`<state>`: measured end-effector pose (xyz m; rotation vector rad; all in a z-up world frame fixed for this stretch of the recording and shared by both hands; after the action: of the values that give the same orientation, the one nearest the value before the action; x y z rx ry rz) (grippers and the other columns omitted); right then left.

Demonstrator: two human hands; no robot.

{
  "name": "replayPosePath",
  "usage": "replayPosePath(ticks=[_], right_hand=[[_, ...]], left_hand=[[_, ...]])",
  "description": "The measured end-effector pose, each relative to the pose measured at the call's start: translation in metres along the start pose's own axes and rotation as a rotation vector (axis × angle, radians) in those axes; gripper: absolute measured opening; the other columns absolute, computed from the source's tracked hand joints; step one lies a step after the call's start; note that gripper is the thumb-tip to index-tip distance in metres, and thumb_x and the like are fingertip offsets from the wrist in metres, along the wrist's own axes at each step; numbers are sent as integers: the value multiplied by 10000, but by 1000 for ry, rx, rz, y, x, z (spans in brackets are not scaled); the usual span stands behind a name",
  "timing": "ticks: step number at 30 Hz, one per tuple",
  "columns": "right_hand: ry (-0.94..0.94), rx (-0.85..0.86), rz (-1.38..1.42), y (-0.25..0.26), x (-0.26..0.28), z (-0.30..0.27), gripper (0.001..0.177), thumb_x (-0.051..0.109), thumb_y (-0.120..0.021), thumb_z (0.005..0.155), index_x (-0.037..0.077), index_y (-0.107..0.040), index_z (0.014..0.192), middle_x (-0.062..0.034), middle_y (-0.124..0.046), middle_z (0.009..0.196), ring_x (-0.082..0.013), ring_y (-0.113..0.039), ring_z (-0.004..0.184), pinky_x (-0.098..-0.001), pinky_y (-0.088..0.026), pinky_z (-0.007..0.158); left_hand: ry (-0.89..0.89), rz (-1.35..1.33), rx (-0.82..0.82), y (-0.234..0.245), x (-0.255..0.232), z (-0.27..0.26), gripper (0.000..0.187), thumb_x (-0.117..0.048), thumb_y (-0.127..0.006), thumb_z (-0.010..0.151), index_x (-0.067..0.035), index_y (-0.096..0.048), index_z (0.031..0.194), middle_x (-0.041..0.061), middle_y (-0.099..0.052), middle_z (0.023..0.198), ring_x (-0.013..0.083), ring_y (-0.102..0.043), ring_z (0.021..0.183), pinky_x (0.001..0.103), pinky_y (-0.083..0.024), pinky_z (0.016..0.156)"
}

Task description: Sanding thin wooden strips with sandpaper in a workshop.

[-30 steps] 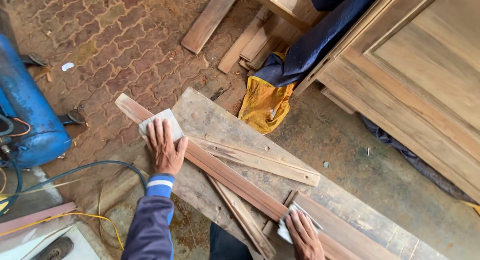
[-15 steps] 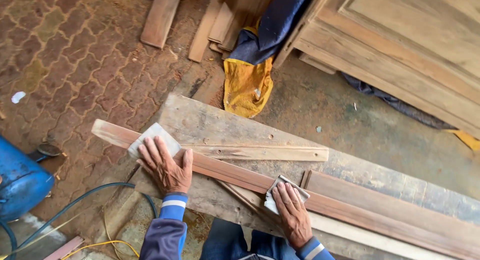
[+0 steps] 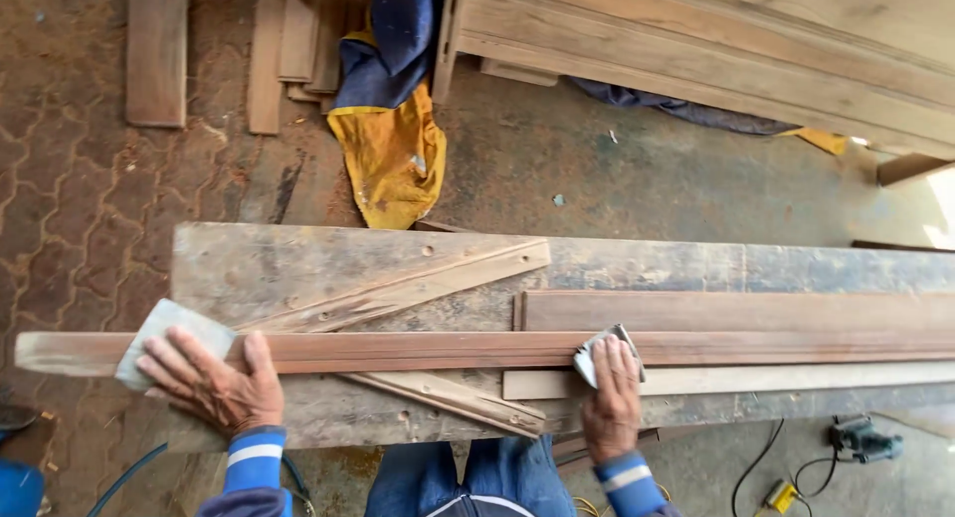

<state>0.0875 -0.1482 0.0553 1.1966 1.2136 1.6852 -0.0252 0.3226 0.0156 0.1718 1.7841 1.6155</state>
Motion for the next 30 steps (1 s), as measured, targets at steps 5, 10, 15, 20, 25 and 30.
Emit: replayPosePath(ticks=[5,10,15,20,25,30], right_hand=[[364,102,239,-45,132,-1,704,-88,-597,814,-36,-429,1496,-239,-442,1540,-397,-372,1470,-535,-237,1245],[239,46,142,-38,12,-16,647,-74,-613,843,-2,-485,1474,-188,-482,1532,-345,-416,1465,-497,-293,1247],[-100,-162,-21,21,-100,-15,477,-46,-587,913,21,-596,1385,-220,-585,1463,-383,-490,1423,-454,-370,1232],[224,-56,113,-52,37,-27,589,-42,-556,923,53,-507,1502,-177,-461,1577,-346,-395,1495,-518,-308,1259],[459,81,185,-3,-11,1,613,-6,-554,880,63,-532,1488,-143,-488,1559,-330,-435,1463,-505,-348,1221],[715,130,271,18,-41,29,625,36,-574,793,50,-560,1418,-139,-506,1499,-348,-474,1403,-524,-375,1179]], left_hand=[[15,20,5,-2,1,0,988,-651,-503,1019,18,-244,1698,274,-141,1767,478,-65,1634,715,-23,1270],[-12,8,-1,-6,9,-2,983,-637,-516,1039,21,-225,1709,275,-130,1775,484,-60,1637,693,-33,1291],[3,5,3,-5,8,-2,985,-639,-520,1049,21,-218,1715,265,-127,1784,480,-56,1649,689,-23,1303],[65,18,64,-5,2,-3,1017,-661,-492,1021,0,-158,1719,261,-72,1787,459,-5,1651,712,34,1270],[77,-26,62,-24,10,-8,1007,-629,-463,1000,8,-114,1697,274,-42,1772,457,37,1633,679,78,1256],[43,-32,155,-29,-113,-109,1057,-611,-534,921,50,-99,1622,316,-48,1692,453,7,1581,593,51,1235]])
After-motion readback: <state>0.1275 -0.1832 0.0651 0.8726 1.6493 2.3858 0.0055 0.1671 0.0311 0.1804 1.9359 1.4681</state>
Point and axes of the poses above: each hand's wrist, its own z-axis towards the middle knuckle, its own y-axis out of the back of the hand, x = y × z, the point moved 5 cm from there along z, towards the middle knuckle
